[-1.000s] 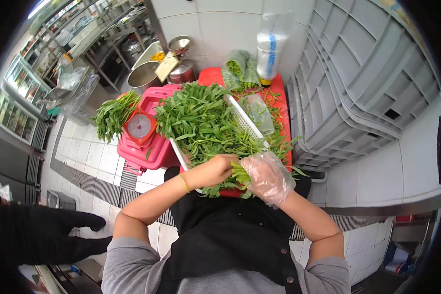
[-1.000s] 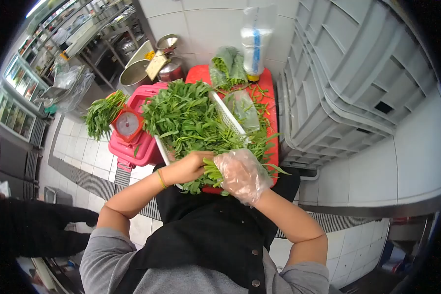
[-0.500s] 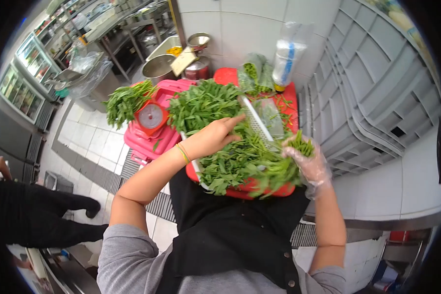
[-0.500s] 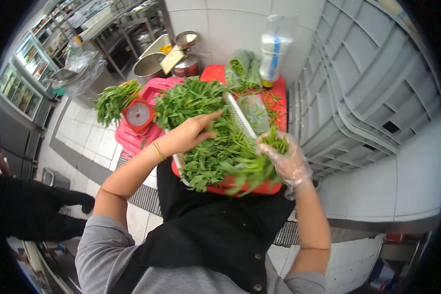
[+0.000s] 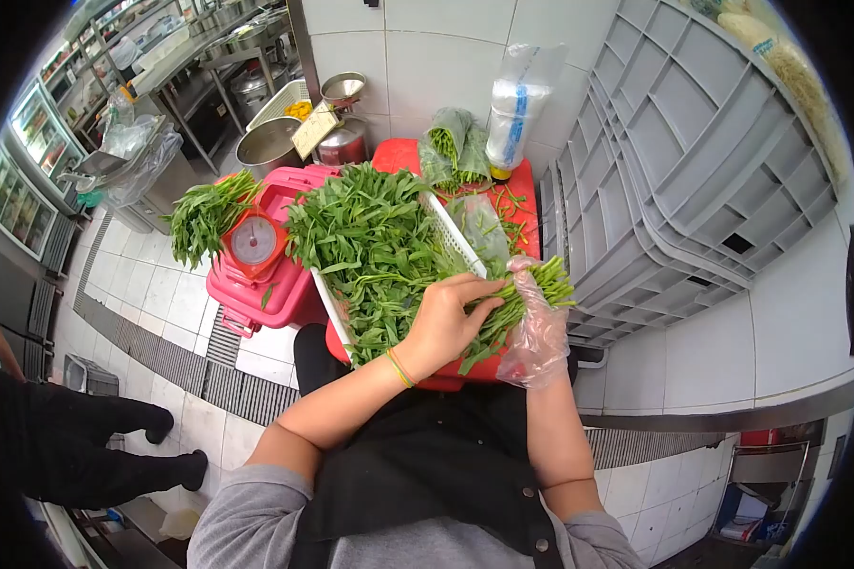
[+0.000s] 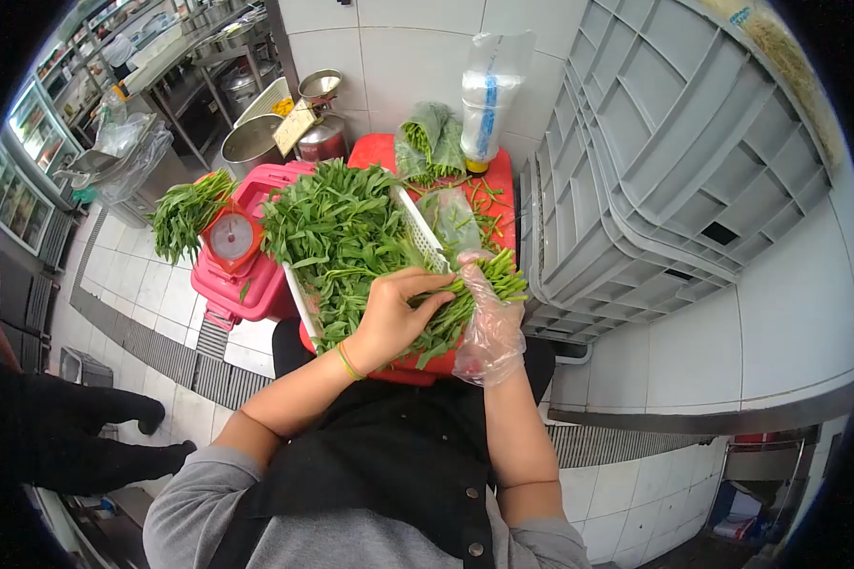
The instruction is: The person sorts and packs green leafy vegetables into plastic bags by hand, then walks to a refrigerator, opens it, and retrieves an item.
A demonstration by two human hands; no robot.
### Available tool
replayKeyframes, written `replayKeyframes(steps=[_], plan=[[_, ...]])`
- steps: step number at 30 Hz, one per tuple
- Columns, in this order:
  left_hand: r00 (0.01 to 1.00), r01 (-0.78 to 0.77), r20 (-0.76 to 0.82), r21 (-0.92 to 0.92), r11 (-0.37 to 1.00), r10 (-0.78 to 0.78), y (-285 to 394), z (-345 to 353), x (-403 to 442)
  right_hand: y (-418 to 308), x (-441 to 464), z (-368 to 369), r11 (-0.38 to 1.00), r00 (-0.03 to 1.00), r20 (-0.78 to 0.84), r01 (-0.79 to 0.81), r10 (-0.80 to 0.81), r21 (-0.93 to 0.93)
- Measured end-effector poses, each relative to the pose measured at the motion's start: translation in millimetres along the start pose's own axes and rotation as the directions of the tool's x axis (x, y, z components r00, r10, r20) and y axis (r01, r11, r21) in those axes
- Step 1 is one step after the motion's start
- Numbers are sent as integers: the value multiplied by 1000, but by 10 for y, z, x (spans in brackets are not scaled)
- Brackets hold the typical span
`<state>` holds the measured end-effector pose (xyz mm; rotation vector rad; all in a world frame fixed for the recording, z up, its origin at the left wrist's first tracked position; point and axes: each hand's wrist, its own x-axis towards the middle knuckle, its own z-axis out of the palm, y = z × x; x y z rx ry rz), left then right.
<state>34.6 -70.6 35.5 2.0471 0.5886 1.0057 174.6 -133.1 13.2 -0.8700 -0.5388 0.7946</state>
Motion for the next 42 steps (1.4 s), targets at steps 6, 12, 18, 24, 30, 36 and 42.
replayKeyframes(steps=[6, 12, 18, 24, 30, 36, 42], plan=[[996, -88, -15, -73, 993, 87, -4, -4, 26, 53, 42, 45, 987, 1000, 29, -5, 10, -159], [963, -24, -265, -262, 965, -48, -104, -316, 104, -303, 232, -160, 959, 980, 176, 45, -97, 278], [848, -496, -388, -345, 797, 360, 35, 44, -246, -258, 219, -85, 980, 999, -29, 50, -45, 192], [934, -357, 8, 42, 933, 357, -102, -88, -90, 22, -165, 321, 999, 996, 75, -39, 40, -16], [976, -219, 89, 372, 902, 200, -396, -384, -84, -10, -278, 641, 807, 904, 128, -422, 407, 413], [923, -203, -121, 654, 729, 366, -428, -885, -333, 138, -292, 973, 775, 870, 234, -492, 433, 396], [1000, -24, 11, 769, 639, 23, -355, -1653, -401, 399, -79, 777, 945, 788, 526, -222, 319, -241]])
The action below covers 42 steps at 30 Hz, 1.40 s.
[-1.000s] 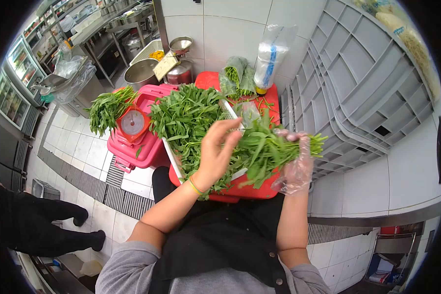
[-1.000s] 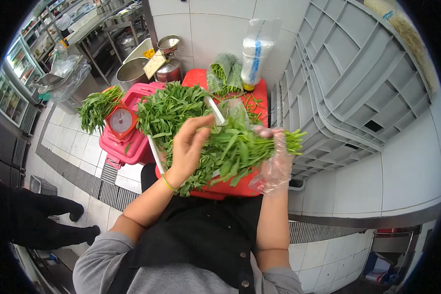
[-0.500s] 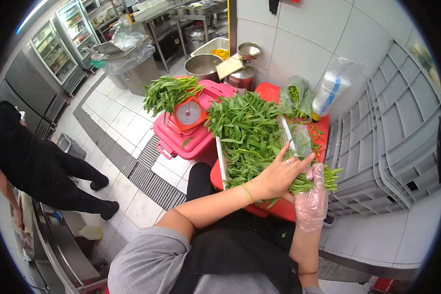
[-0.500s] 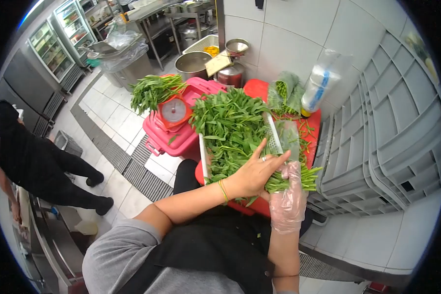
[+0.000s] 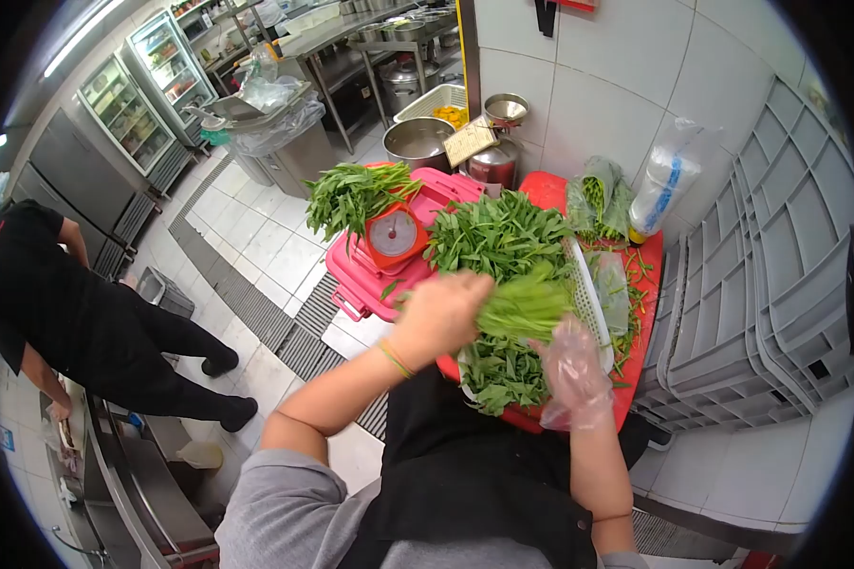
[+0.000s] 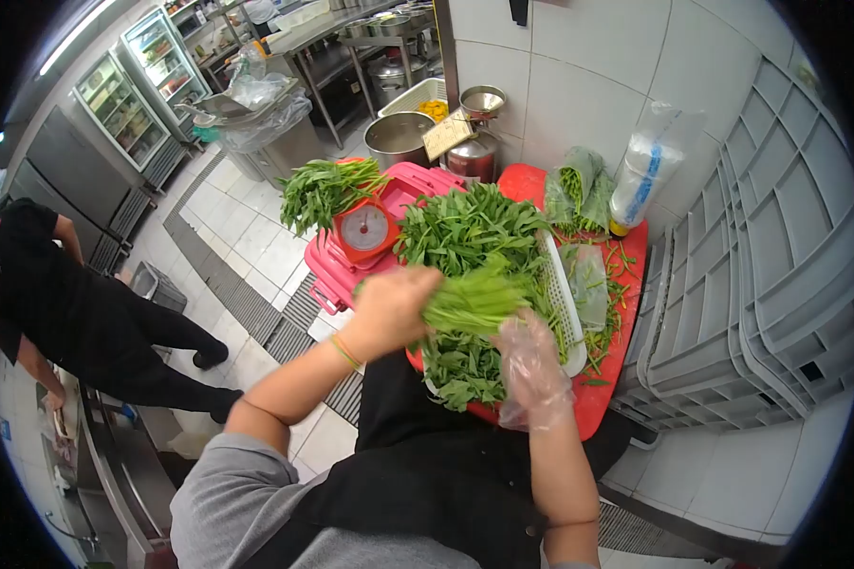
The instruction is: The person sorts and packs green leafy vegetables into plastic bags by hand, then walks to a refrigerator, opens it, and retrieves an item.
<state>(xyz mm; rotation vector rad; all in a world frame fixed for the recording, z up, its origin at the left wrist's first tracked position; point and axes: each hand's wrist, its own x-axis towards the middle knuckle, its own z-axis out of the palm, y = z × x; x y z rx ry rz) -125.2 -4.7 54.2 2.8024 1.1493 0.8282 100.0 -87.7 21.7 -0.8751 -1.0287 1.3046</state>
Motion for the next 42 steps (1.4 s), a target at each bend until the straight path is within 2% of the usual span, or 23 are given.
replayKeyframes(steps=[1, 2, 3, 5, 6, 7, 10, 12, 14, 16, 17, 20, 25, 27, 32, 34, 35, 37, 38, 39, 41, 42], plan=[[995, 30, -97, 120, 992, -18, -252, -86, 3, -10, 17, -21, 924, 990, 135, -97, 50, 370], [995, 98, -53, 248, 964, -87, -487, -285, 60, 61, -10, -114, 959, 991, 44, -135, 128, 248], [981, 194, -76, 398, 897, -178, -753, -463, 151, 60, -22, -171, 958, 991, 42, -132, 125, 256], [957, 282, -108, 567, 774, -270, -1206, -885, 363, 17, -71, -238, 987, 989, -31, -143, 146, 79], [960, 279, -171, 595, 754, -221, -1518, -998, 438, -27, -106, -216, 979, 978, -97, -175, 185, 102], [953, 299, -160, 617, 728, -256, -1693, -1113, 526, -9, -120, -219, 979, 978, -101, -173, 183, 104], [919, 311, -49, 698, 645, -390, -2211, -1112, 690, 75, -145, -241, 967, 963, -138, -212, 231, 139], [905, 288, 15, 715, 637, -425, -2519, -878, 743, 108, -178, -254, 980, 977, -81, -193, 196, 49], [913, 243, 47, 735, 633, -405, -2657, -704, 733, 61, -216, -248, 980, 977, -82, -194, 198, 50], [838, 221, 140, 796, 563, -527, -2655, -604, 736, -54, -263, -252, 971, 968, -88, -230, 235, 63], [775, 273, 177, 773, 573, -607, -2710, -568, 765, -51, -276, -291, 971, 967, -97, -231, 236, 63], [703, 329, 294, 672, 663, -647, -2756, -626, 836, -58, -313, -393, 970, 954, -177, -240, 243, 34], [708, 242, 350, 696, 676, -613, -2656, -791, 970, -47, -314, -419, 966, 946, -197, -245, 256, 79], [681, 209, 417, 677, 706, -602, -2600, -826, 1049, -9, -318, -400, 963, 942, -206, -248, 265, 105], [643, 220, 455, 661, 718, -616, -2531, -793, 1200, 40, -326, -390, 962, 942, -201, -257, 270, 92], [569, 275, 472, 663, 696, -674, -2560, -730, 1265, 37, -331, -419, 963, 942, -207, -251, 266, 95], [569, 269, 476, 663, 698, -671, -2573, -702, 1293, 38, -341, -434, 964, 942, -211, -247, 262, 97], [522, 373, 447, 646, 666, -726, -2567, -675, 1367, 46, -366, -456, 965, 941, -222, -239, 257, 105], [466, 356, 498, 651, 671, -731, -2574, -690, 1413, 48, -380, -471, 967, 941, -228, -233, 252, 106], [471, 349, 501, 650, 675, -726, -2683, -649, 1444, 54, -395, -490, 968, 940, -235, -228, 248, 109], [410, 507, 518, 555, 659, -751, -3031, -531, 1492, 82, -418, -524, 970, 941, -235, -226, 242, 93], [419, 566, 505, 505, 652, -755, -3054, -520, 1509, 98, -430, -542, 971, 941, -241, -221, 238, 96]])
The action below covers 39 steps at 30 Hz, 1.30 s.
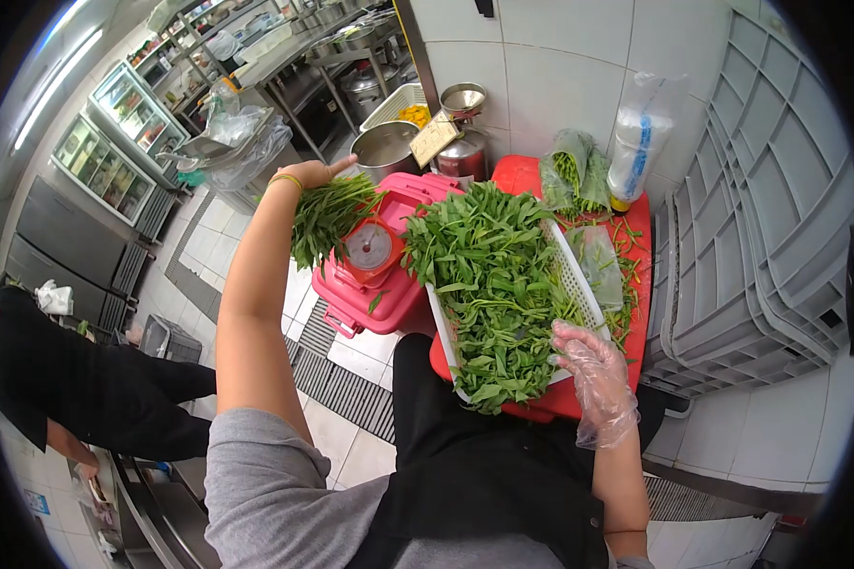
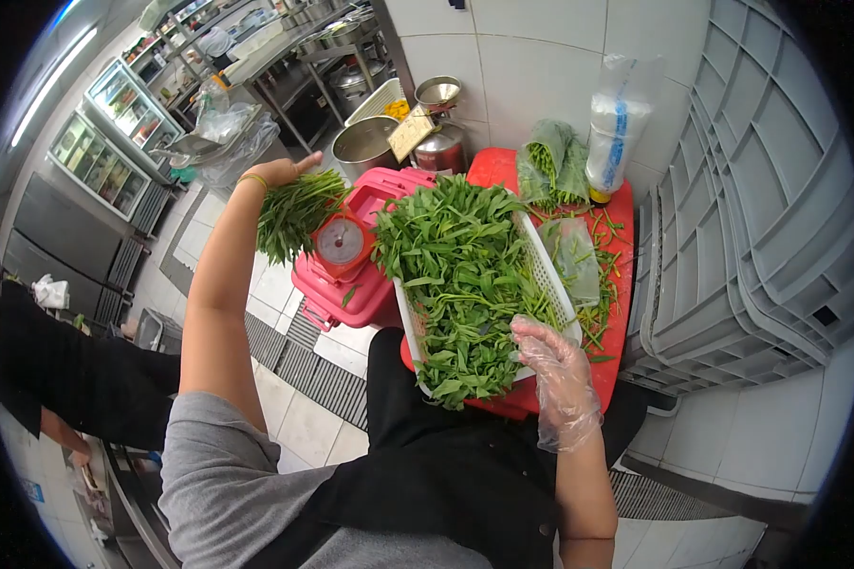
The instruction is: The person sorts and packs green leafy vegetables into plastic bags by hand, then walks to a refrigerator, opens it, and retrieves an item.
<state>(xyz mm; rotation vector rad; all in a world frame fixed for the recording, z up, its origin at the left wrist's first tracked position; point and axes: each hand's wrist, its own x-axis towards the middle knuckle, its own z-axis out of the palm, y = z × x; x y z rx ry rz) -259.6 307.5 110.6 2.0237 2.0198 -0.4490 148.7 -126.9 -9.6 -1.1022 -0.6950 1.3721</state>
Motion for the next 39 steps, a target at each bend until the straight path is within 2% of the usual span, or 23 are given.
replayKeyframes(steps=[3, 6, 11, 13, 14, 16, 20, 22, 26, 28, 29, 30, 33, 34, 35, 36, 37, 38, 39], plan=[[997, -49, -62, -54, 997, 46, -43, -45, 61, 13, -18, -49, 1000, 1000, -16, -6, 6, 13], [994, -110, -26, -132, 985, 108, -56, -82, 111, -6, -35, -58, 1000, 998, -50, -29, 29, 6], [992, -88, -102, -115, 989, 76, -107, 44, 238, 8, -12, -38, 1000, 998, -61, -23, 23, -7], [995, -91, 17, -243, 966, 98, -130, 71, 284, 2, -13, -18, 1000, 998, -56, -14, 13, -20], [995, -93, 18, -240, 966, 100, -146, 64, 310, 4, -16, -12, 999, 999, -48, -4, 2, -37], [980, -126, 95, -373, 919, 173, -237, 63, 435, 20, -22, -18, 1000, 998, -55, -9, 8, -22], [981, -157, 53, -350, 924, 187, -345, 128, 588, 22, -34, -39, 999, 996, -82, -22, 20, -26], [981, -183, -119, -305, 935, 153, -338, 167, 560, 27, -33, -47, 999, 996, -89, -27, 25, -18], [993, -117, -47, -386, 915, 107, -320, 108, 613, 52, -34, -83, 1000, 996, -89, -21, 21, -5], [986, -164, -69, -289, 943, 150, -250, 25, 519, 55, -34, -81, 1000, 995, -94, -24, 23, -10], [979, -154, -161, -161, 975, 128, -166, 6, 414, 53, -38, -86, 1000, 995, -100, -26, 24, -17], [960, -134, -251, -32, 991, 121, 39, -47, 131, 60, -34, -105, 999, 994, -108, -27, 25, -17], [882, -151, -376, 349, 925, 286, 622, -136, -453, 83, -18, -218, 999, 991, -134, -11, 5, -46], [709, -212, -525, 477, 853, 470, 739, -14, -498, 80, -5, -242, 998, 984, -178, 13, -23, -55], [532, -299, -605, 520, 800, 592, 921, 102, -627, 84, 15, -277, 997, 974, -220, 39, -52, -65], [469, -316, -595, 577, 753, 652, 1165, 208, -859, 118, 43, -375, 995, 972, -233, 22, -43, -95], [371, -460, -563, 580, 673, 739, 1347, 359, -971, 96, 46, -369, 991, 961, -269, 37, -70, -126], [413, -487, -476, 604, 630, 776, 1583, 542, -1183, 84, 49, -332, 986, 949, -301, 52, -97, -156], [373, -608, -398, 577, 545, 838, 1748, 813, -1270, 97, 53, -326, 987, 943, -314, 65, -108, -144]])
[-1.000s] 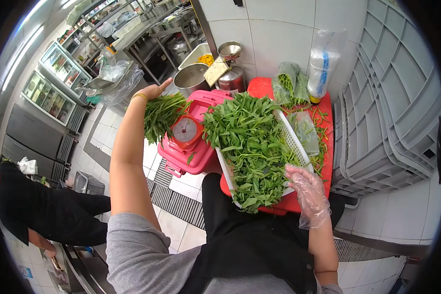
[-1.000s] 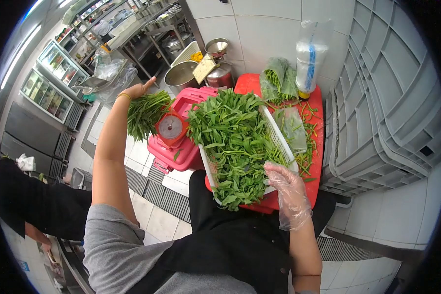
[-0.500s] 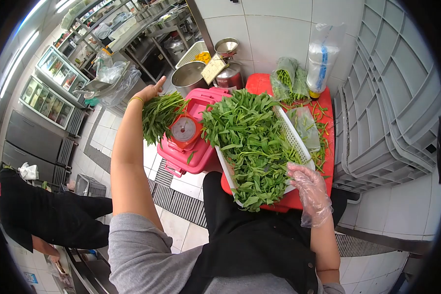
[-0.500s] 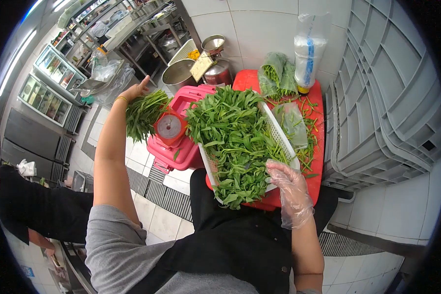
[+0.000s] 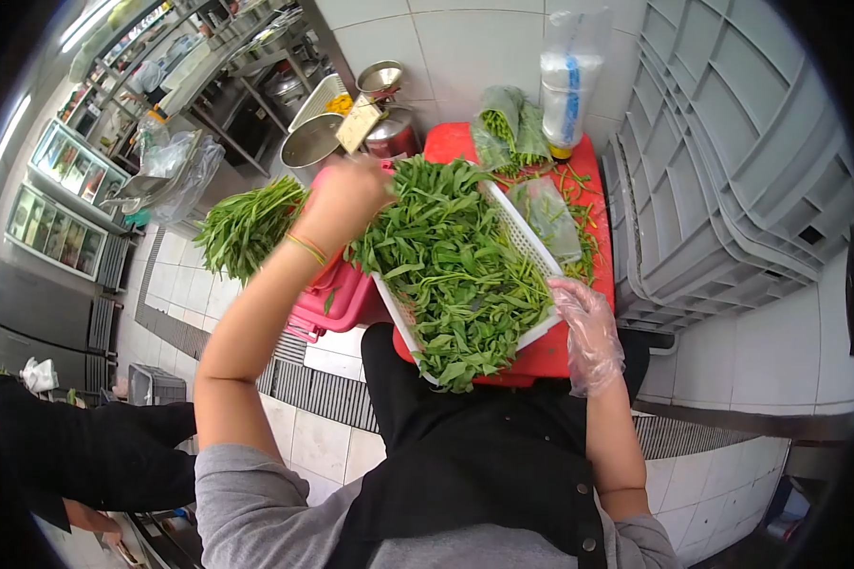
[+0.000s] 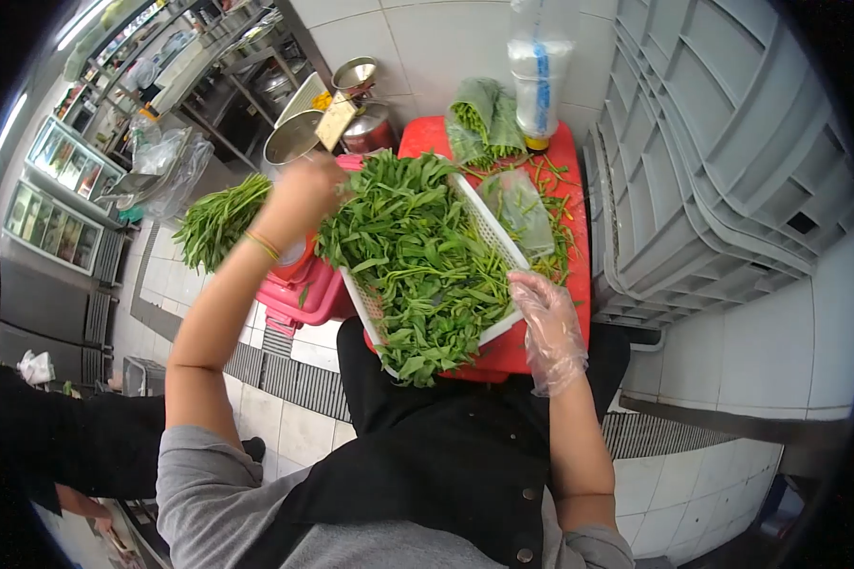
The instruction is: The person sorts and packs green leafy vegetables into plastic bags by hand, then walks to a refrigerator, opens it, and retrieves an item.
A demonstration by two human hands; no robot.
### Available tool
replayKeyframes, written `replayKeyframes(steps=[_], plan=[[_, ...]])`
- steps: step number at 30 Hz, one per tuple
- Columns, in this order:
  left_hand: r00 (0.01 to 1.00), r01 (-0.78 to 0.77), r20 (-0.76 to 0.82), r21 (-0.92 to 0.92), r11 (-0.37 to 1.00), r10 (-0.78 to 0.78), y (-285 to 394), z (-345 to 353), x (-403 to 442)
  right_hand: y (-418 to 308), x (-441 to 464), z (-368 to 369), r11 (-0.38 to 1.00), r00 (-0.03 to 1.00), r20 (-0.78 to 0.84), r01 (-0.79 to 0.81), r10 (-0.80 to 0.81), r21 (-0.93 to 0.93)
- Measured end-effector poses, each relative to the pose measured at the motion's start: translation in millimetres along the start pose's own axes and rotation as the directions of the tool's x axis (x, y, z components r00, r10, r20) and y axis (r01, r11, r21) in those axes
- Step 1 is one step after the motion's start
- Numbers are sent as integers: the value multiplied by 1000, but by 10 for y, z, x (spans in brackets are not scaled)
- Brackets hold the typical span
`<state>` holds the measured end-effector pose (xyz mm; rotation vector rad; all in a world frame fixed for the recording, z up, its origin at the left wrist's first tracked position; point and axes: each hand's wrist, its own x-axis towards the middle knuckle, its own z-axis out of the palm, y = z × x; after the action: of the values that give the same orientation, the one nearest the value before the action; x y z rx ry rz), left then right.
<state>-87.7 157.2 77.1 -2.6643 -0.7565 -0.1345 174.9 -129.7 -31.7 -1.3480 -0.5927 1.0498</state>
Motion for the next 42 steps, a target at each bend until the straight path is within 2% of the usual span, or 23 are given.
replayKeyframes(steps=[1, 4, 10, 12, 13, 15, 16, 17, 18, 19, 22, 25, 26, 28, 30, 32, 33, 34, 36, 38, 39, 41, 42], plan=[[986, -148, 74, -31, 989, 150, 284, 200, -39, 15, -22, 0, 1000, 1000, -7, 1, -1, 0], [972, -210, 54, -225, 951, 228, 1103, 546, -192, 49, -77, 23, 999, 1000, 17, 12, -13, 51], [996, -50, 62, -263, 963, 69, 1479, 1004, -213, 103, -148, -148, 996, 998, 20, -57, 56, 66], [998, 45, 65, -537, 842, -12, 1392, 850, -229, 70, -152, -176, 996, 998, 26, -63, 61, 65], [998, 40, 59, -534, 844, -11, 1319, 775, -227, 40, -154, -164, 996, 1000, 10, -23, 23, 82], [965, 222, 163, -924, 313, -204, 1165, 647, -205, 9, -151, -104, 994, 999, -20, 46, -45, 102], [937, 253, 227, -965, 70, -264, 1152, 487, -191, -3, -146, -52, 992, 997, -31, 75, -72, 102], [942, 204, 211, -977, -56, -260, 1155, 316, -200, -48, -151, 3, 998, 999, -46, 26, -23, 55], [943, 198, 206, -979, -57, -260, 1198, 157, -206, -90, -152, 99, 988, 988, -41, 151, -150, 9], [931, 185, 230, -967, -174, -285, 1265, 39, -214, -128, -142, 202, 961, 961, -30, 272, -274, -37], [912, 168, 291, -908, -384, -290, 1398, -53, -263, -355, -42, 446, 658, 707, 135, 699, -694, -280], [915, 77, 259, -865, -497, -308, 1599, 39, -394, -815, -155, 659, 301, 544, 267, 736, -795, -606], [918, 49, 247, -847, -530, -310, 1638, 83, -414, -882, -166, 693, 298, 565, 291, 726, -772, -620], [915, 43, 242, -853, -520, -322, 1726, 65, -436, -777, 0, 670, 570, 791, 382, 610, -478, -550], [884, 32, 265, -856, -516, -385, 1834, 59, -442, -655, -42, 692, 588, 785, 330, 614, -524, -527], [885, 70, 256, -899, -432, -389, 1837, 110, -494, -534, -8, 681, 642, 840, 315, 542, -443, -542], [887, 112, 248, -933, -341, -388, 1843, 138, -532, -480, -9, 687, 743, 913, 292, 402, -284, -535], [879, 136, 237, -956, -260, -413, 1859, 159, -572, -364, -1, 664, 756, 903, 324, 418, -284, -504], [874, 146, 283, -929, -340, -396, 1913, 170, -658, -258, -43, 613, 790, 890, 384, 413, -245, -454], [869, 179, 331, -903, -391, -367, 1988, 209, -771, -149, -121, 595, 929, 913, 383, 254, -138, -271], [866, 200, 354, -893, -404, -353, 2041, 215, -829, -143, -120, 484, 960, 922, 383, 56, 56, -275], [869, 195, 335, -908, -370, -365, 2170, 192, -932, 15, -126, 432, 988, 926, 346, -138, 153, -68], [867, 200, 328, -919, -341, -376, 2235, 193, -982, 48, -148, 412, 984, 912, 369, -158, 179, -87]])
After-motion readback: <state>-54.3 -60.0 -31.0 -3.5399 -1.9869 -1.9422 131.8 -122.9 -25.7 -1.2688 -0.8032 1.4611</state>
